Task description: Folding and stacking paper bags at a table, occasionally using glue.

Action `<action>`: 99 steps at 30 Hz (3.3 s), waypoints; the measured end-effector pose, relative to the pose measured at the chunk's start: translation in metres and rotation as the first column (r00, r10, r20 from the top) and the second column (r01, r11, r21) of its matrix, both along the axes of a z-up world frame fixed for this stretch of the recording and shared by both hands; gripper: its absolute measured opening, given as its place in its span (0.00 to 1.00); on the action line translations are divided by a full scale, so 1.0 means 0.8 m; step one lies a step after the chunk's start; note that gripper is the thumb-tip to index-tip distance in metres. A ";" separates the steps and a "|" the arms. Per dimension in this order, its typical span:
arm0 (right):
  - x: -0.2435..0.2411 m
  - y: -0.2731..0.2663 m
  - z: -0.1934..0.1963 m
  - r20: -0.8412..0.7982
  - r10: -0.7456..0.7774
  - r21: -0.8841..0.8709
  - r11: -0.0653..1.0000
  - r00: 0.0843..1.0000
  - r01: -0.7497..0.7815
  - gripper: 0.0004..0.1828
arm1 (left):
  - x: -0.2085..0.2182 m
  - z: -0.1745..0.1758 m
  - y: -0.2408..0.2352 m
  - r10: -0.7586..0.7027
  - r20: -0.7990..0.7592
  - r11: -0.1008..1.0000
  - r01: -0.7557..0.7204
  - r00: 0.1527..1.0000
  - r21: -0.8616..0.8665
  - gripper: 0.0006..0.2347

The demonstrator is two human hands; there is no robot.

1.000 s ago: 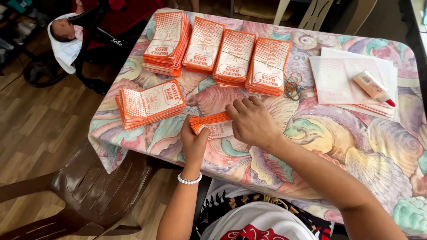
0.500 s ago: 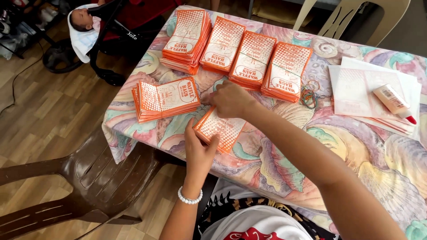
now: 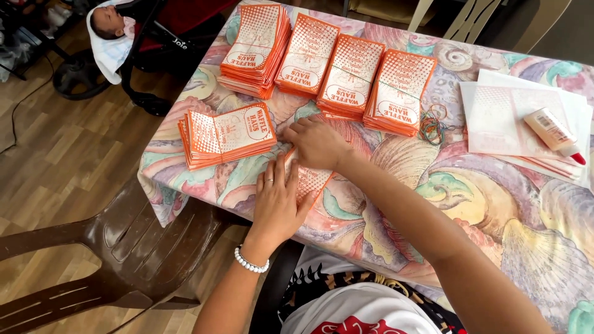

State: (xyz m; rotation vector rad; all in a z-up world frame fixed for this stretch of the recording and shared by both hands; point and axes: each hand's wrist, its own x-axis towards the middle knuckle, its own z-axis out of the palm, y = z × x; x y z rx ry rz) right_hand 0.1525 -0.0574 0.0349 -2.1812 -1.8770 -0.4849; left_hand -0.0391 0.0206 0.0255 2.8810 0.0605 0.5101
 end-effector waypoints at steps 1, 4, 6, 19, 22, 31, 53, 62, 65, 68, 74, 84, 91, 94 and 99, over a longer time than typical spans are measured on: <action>-0.001 -0.001 0.000 -0.007 -0.003 -0.003 1.000 1.000 0.003 0.17 | 0.000 -0.001 0.000 -0.003 -0.007 1.000 0.003 1.000 -0.003 0.32; -0.001 -0.003 -0.007 -0.072 0.004 0.098 0.995 0.997 0.003 0.11 | -0.001 -0.005 -0.003 0.004 -0.017 1.000 -0.004 1.000 0.020 0.34; 0.007 0.001 -0.013 -0.077 -0.001 0.137 0.990 0.997 0.011 0.12 | 0.000 -0.001 -0.002 -0.002 -0.011 1.000 0.002 1.000 -0.017 0.36; -0.001 -0.036 0.105 -0.279 -0.167 -0.714 0.695 0.946 -0.088 0.75 | 0.013 0.012 0.001 0.058 -0.207 0.990 -0.083 0.977 -0.114 0.28; 0.013 -0.027 0.068 -0.222 -0.095 -0.628 0.775 0.970 -0.068 0.74 | 0.021 0.044 -0.006 0.089 -0.396 0.982 -0.147 0.914 -0.119 0.41; 0.019 -0.023 0.056 -0.240 -0.049 -0.558 0.824 0.969 -0.096 0.74 | 0.049 0.035 0.000 0.222 -0.517 0.962 -0.273 0.827 -0.023 0.42; 0.019 -0.638 0.107 -0.140 -0.987 -0.590 0.018 -0.081 0.807 0.27 | 0.058 0.039 -0.001 0.493 -0.448 0.863 -0.484 0.746 0.144 0.46; 0.000 -0.752 0.040 -0.258 -0.939 -0.184 -0.184 -0.228 0.966 0.33 | 0.051 0.006 0.017 0.410 -0.317 0.911 -0.401 0.855 0.096 0.47; -0.003 -0.758 0.014 -0.264 -0.958 0.062 -0.136 -0.115 0.989 0.36 | 0.043 0.010 0.006 0.368 -0.210 0.930 -0.353 0.906 0.108 0.53; 0.005 -0.777 -0.026 -0.227 -0.966 0.170 -0.163 -0.122 0.972 0.25 | 0.034 0.023 -0.011 0.323 -0.021 0.941 -0.319 0.946 0.111 0.55; 0.023 -0.776 -0.063 -0.126 -0.992 0.286 -0.051 -0.016 0.957 0.14 | 0.061 0.095 -0.089 -0.092 0.265 0.983 0.046 0.960 0.177 0.40; 0.085 -0.492 -0.022 0.039 -0.679 0.384 0.688 0.733 0.616 0.26 | 0.310 -0.004 -0.293 -0.583 0.150 0.811 0.583 0.798 0.050 0.32; 0.121 -0.495 -0.025 -0.034 -0.898 0.153 0.429 0.439 0.890 0.29 | 0.345 -0.053 -0.302 -0.586 0.138 0.809 0.569 0.798 0.143 0.25; 0.125 -0.507 -0.040 -0.052 -0.910 0.113 0.405 0.412 0.908 0.27 | 0.340 -0.049 -0.301 -0.581 0.130 0.812 0.561 0.804 0.159 0.20; 0.122 -0.517 -0.042 -0.057 -0.935 0.193 0.333 0.350 0.923 0.17 | 0.361 -0.067 -0.305 -0.619 0.166 0.780 0.575 0.768 0.246 0.17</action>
